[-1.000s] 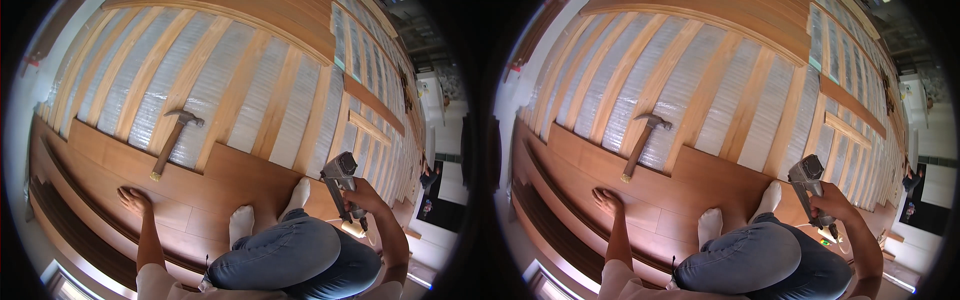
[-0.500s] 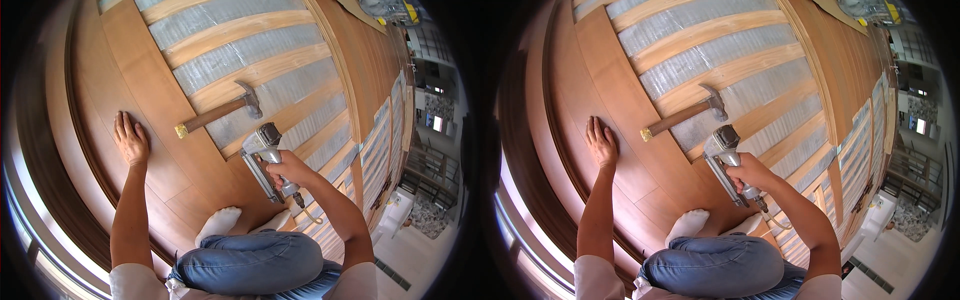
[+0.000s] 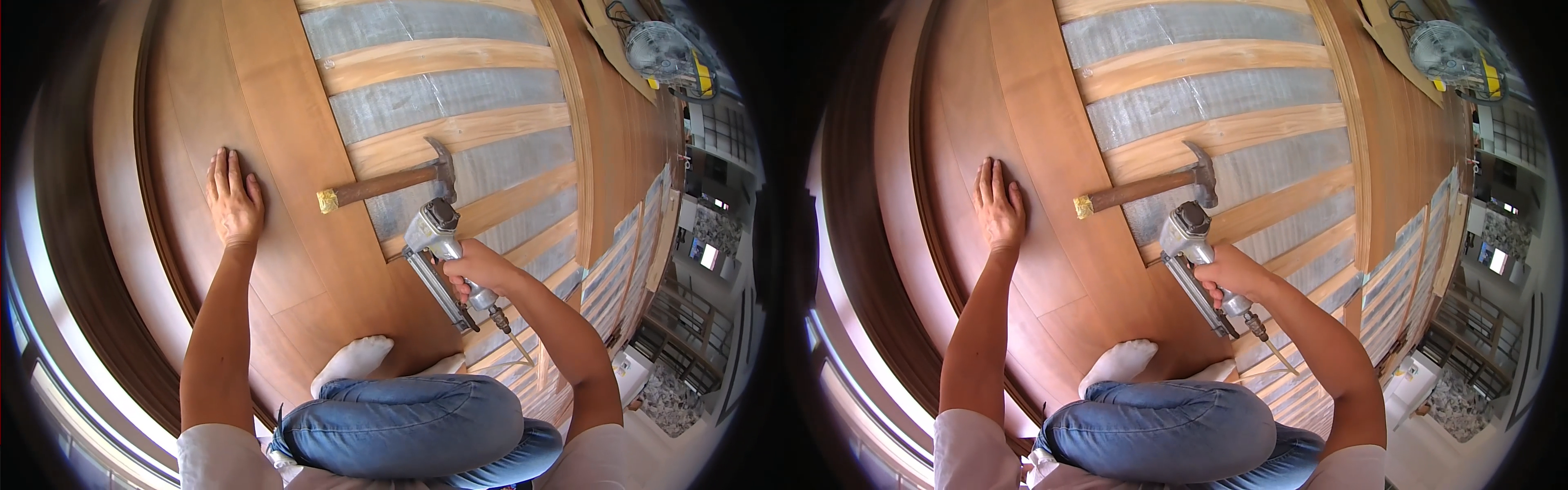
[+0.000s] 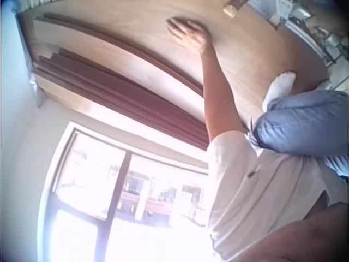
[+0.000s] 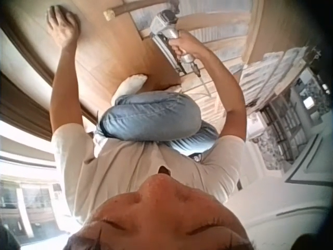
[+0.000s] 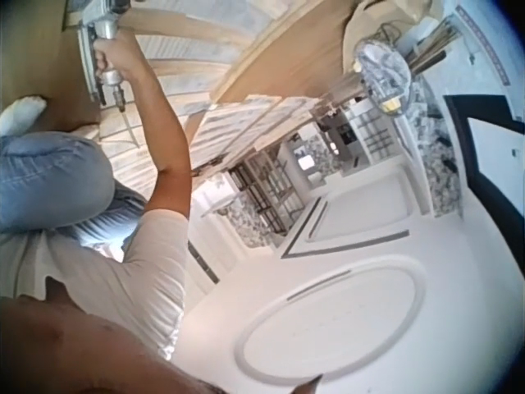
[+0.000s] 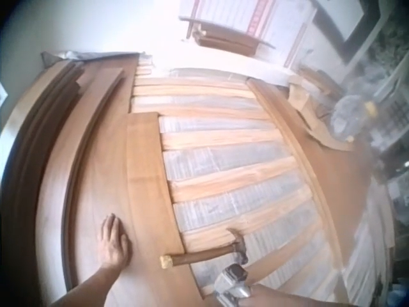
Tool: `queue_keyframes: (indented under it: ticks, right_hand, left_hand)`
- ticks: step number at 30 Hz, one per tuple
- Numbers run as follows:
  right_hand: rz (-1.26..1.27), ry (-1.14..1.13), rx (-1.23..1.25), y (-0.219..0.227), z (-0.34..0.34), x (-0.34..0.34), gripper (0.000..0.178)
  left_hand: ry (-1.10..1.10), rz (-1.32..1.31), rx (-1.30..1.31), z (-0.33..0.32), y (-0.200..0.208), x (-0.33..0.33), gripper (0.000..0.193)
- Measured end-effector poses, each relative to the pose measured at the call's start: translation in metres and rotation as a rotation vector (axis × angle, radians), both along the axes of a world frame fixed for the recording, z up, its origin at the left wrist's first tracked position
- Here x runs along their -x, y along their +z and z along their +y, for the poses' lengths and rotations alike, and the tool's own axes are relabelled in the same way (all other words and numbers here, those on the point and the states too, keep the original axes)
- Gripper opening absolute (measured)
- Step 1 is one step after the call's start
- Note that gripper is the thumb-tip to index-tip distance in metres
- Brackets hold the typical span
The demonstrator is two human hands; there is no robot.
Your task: The person installs wood flooring by applying adhesive from a bottle to the tongue of a floorboard, positioning the board onto the subfloor, and tapping it into place using a hammer and a pneumatic nail gun.
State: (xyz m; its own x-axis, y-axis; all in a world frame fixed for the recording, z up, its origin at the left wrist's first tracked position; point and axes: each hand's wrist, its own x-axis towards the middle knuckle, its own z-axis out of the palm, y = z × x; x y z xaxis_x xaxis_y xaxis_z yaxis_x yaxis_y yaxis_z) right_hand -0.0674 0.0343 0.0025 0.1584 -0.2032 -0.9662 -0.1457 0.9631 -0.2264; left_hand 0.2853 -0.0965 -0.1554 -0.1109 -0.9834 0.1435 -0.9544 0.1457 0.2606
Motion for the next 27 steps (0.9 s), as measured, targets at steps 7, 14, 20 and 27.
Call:
queue_keyframes:
  ticks: [7,14,20,27]
  right_hand:
    - [0.022,0.040,0.010,0.009,0.001,-0.002,0.011]
    - [0.034,0.024,0.009,0.005,0.003,0.019,0.019]
    - [0.048,0.016,0.010,0.011,-0.005,0.026,0.009]
    - [0.087,-0.129,0.234,0.019,0.040,0.015,0.014]
  left_hand:
    - [0.000,0.007,0.036,-0.004,0.008,0.003,0.045]
    - [-0.002,0.017,0.035,-0.001,0.001,0.003,0.044]
    - [-0.016,0.018,0.077,-0.011,0.013,0.004,0.043]
    - [-0.047,0.063,0.068,0.005,0.010,-0.010,0.048]
